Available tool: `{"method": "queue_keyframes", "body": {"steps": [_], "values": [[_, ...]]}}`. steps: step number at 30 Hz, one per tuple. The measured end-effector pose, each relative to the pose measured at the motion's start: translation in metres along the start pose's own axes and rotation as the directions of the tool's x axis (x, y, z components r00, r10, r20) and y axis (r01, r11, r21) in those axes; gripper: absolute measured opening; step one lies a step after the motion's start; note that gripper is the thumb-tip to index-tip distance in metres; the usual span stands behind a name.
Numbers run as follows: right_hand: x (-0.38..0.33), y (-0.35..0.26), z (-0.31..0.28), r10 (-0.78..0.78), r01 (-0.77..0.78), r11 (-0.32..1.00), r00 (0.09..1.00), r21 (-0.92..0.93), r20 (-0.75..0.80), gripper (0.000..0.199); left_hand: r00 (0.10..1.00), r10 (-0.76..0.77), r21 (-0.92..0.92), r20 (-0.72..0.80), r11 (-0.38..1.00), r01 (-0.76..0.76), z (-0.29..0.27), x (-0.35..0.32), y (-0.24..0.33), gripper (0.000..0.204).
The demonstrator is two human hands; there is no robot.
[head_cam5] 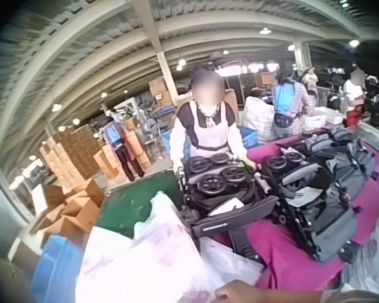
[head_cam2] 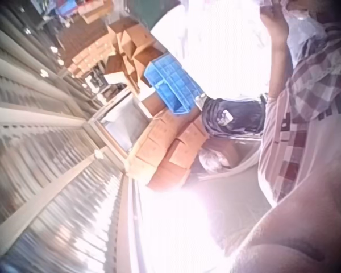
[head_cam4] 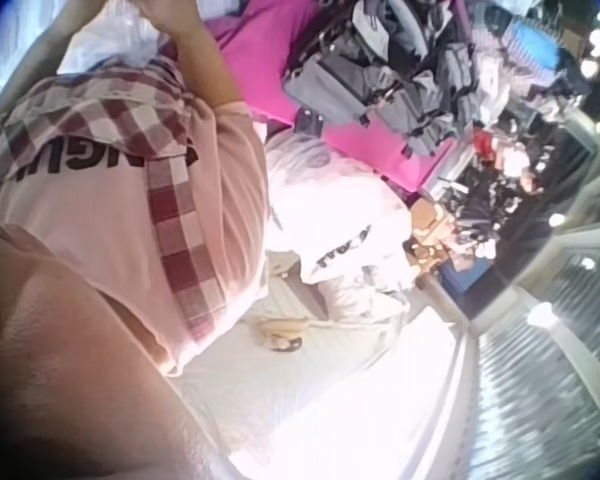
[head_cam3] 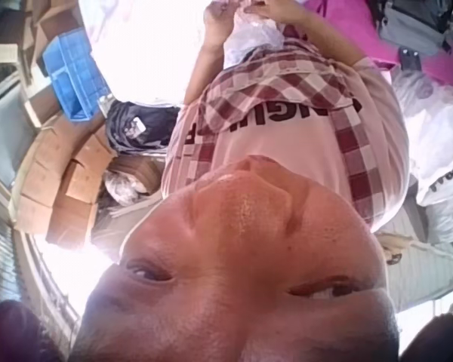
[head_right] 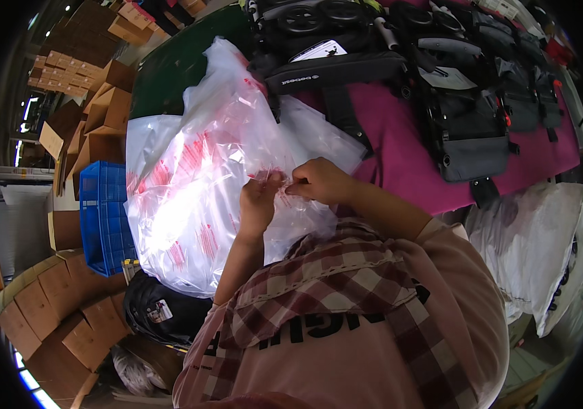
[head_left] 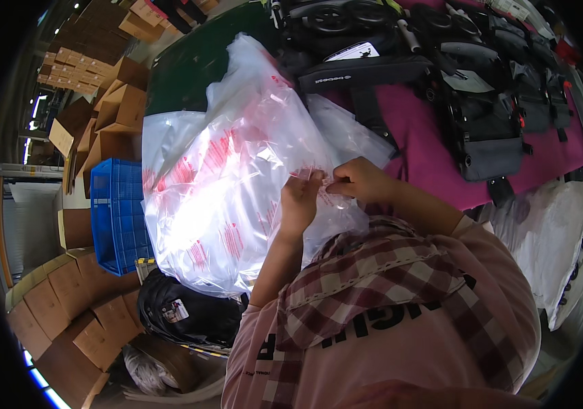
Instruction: The person unpacks folded baby strollers from plastic bags, places them on a pink table, and attaches wheels to each stroller. The person repeats this process for several strollers, handling wheels and frames by hand.
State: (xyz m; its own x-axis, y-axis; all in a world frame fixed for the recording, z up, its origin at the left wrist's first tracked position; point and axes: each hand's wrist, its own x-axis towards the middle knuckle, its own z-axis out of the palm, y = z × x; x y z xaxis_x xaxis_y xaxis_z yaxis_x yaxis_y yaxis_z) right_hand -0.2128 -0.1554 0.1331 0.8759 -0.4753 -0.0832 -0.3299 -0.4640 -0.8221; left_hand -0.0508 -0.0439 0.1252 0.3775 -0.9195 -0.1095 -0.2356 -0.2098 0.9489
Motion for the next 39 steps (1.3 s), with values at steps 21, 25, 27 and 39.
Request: {"method": "queue_keyframes", "body": {"steps": [21,25,27,39], "values": [[-0.004,0.120,-0.090,0.178,-0.188,0.980,0.703,0.061,-0.689,0.018,0.570,-0.353,-0.497,-0.742,0.860,-0.114,-0.162,-0.075,-0.088,0.027],[0.017,0.033,-0.092,-0.396,-0.010,0.868,0.588,-0.496,-0.705,0.048,0.898,-0.101,-0.225,-0.428,0.974,0.002,-0.108,-0.056,-0.060,0.016],[0.034,-0.030,-0.067,-0.516,0.278,0.836,0.688,-0.473,-0.510,0.062,0.983,-0.135,-0.562,-0.126,0.826,0.042,-0.068,-0.035,-0.016,0.017],[0.054,-0.066,-0.010,-0.584,0.584,0.743,0.804,-0.328,0.110,0.082,0.989,0.139,-0.324,-0.046,0.935,-0.146,-0.078,-0.087,0.061,0.026]]}}
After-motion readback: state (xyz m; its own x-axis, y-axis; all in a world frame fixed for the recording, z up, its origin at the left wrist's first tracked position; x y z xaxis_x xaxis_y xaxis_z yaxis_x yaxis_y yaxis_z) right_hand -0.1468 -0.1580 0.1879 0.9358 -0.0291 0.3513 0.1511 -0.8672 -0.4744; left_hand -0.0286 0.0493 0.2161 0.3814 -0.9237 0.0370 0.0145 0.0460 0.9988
